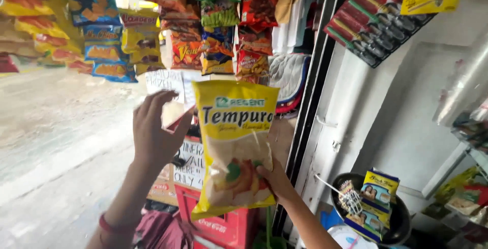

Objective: Retrieving a snack bag for a customer and organizing sachet strips using scissors in a small grocery store.

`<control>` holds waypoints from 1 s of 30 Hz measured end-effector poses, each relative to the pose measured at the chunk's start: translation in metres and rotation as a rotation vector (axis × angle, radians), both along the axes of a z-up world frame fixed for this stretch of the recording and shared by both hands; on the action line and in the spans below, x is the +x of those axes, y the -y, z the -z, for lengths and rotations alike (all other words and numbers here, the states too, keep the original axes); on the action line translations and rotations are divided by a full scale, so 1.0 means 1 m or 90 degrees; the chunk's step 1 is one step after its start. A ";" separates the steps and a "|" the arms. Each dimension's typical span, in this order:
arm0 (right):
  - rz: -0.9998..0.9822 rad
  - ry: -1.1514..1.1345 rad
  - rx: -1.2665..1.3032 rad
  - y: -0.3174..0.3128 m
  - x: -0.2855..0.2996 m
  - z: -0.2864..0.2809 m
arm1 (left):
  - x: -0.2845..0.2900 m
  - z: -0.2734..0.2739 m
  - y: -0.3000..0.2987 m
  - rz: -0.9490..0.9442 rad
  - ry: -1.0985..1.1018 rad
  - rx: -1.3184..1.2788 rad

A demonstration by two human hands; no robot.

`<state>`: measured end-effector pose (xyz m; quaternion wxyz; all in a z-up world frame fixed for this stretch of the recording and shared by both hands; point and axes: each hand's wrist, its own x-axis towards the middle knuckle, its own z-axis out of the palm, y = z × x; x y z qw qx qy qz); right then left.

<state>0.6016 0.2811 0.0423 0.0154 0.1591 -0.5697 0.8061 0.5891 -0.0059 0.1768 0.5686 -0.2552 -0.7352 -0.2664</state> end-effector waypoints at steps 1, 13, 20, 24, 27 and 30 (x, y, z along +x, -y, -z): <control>-0.003 0.011 -0.002 0.001 0.006 0.006 | 0.014 0.024 0.002 -0.003 0.011 -0.002; -0.165 0.137 -0.041 0.061 0.045 0.064 | 0.127 0.236 0.019 0.426 0.721 0.376; -0.368 0.038 0.113 0.068 0.046 0.091 | 0.151 0.416 0.116 0.336 0.550 0.618; -0.296 0.187 0.131 0.054 0.036 0.133 | 0.218 0.351 0.121 -0.027 0.532 0.895; -0.295 0.337 0.071 0.035 0.027 0.182 | 0.247 0.296 0.117 -0.027 0.344 0.986; -0.386 0.373 0.030 -0.013 -0.026 0.293 | 0.266 0.254 0.119 -0.084 0.295 0.956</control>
